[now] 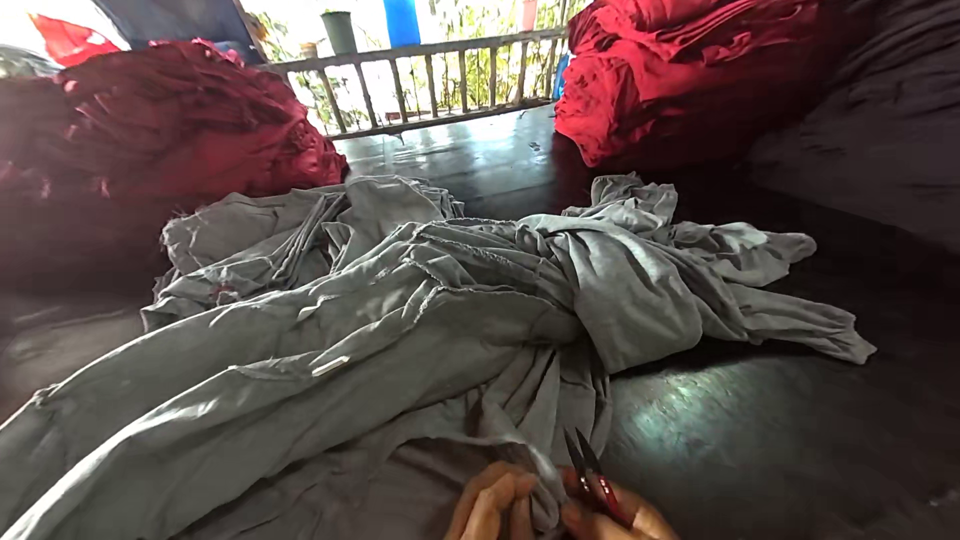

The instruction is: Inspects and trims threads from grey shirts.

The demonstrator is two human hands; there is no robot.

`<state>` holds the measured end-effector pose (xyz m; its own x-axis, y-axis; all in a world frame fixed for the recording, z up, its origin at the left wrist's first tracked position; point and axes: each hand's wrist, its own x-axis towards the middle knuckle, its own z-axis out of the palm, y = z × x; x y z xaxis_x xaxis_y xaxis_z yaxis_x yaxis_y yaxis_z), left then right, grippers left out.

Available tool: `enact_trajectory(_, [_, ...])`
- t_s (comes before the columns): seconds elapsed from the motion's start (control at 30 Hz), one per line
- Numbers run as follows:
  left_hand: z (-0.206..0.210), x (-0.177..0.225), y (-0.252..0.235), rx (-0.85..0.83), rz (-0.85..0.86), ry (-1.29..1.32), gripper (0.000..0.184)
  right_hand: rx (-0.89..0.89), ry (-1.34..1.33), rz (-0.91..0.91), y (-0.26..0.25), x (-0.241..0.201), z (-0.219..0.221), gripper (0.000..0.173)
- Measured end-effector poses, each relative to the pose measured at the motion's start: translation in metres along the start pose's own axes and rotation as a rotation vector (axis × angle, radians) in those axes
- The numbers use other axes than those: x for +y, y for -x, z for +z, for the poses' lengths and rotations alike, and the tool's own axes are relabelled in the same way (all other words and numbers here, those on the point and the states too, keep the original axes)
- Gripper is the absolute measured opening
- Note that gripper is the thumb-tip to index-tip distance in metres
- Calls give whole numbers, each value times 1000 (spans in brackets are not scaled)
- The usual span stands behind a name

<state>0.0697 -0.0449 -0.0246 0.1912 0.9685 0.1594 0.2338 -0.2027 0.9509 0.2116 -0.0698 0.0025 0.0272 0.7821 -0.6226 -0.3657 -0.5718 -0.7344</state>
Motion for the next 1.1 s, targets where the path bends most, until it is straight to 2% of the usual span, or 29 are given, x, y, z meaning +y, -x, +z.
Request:
enact_trajectory(0.1, [2,3,-2,-4,-23,-12,17,16,11,-15,2,1,0,20])
enact_trajectory(0.23, [-4,5,-5,-126,-40,-44,24,22,26,-61,3,4,-1,21])
enact_trajectory(0.37, [-10,7,-7,-141,22,-78,16,-3,57,-113,4,10,-4,20])
enact_trajectory(0.53, [-15,12,-7,-118,-149,115,12,-9,67,-181,8,13,-3,22])
enact_trajectory(0.7, [-18,16,-8,-221,-208,18,16,-5,116,-199,11,13,0,15])
enact_trajectory(0.8, [-18,20,-8,-276,-216,13,16,109,270,-298,13,16,6,8])
enact_trajectory(0.9, [-17,18,-6,-269,-210,117,16,202,323,-333,12,20,7,12])
enact_trajectory(1.0, [-14,5,-2,-214,-210,372,13,155,122,-174,12,14,6,15])
enact_trajectory(1.1, [-11,-3,1,-176,-305,630,15,109,-53,-75,13,9,7,22])
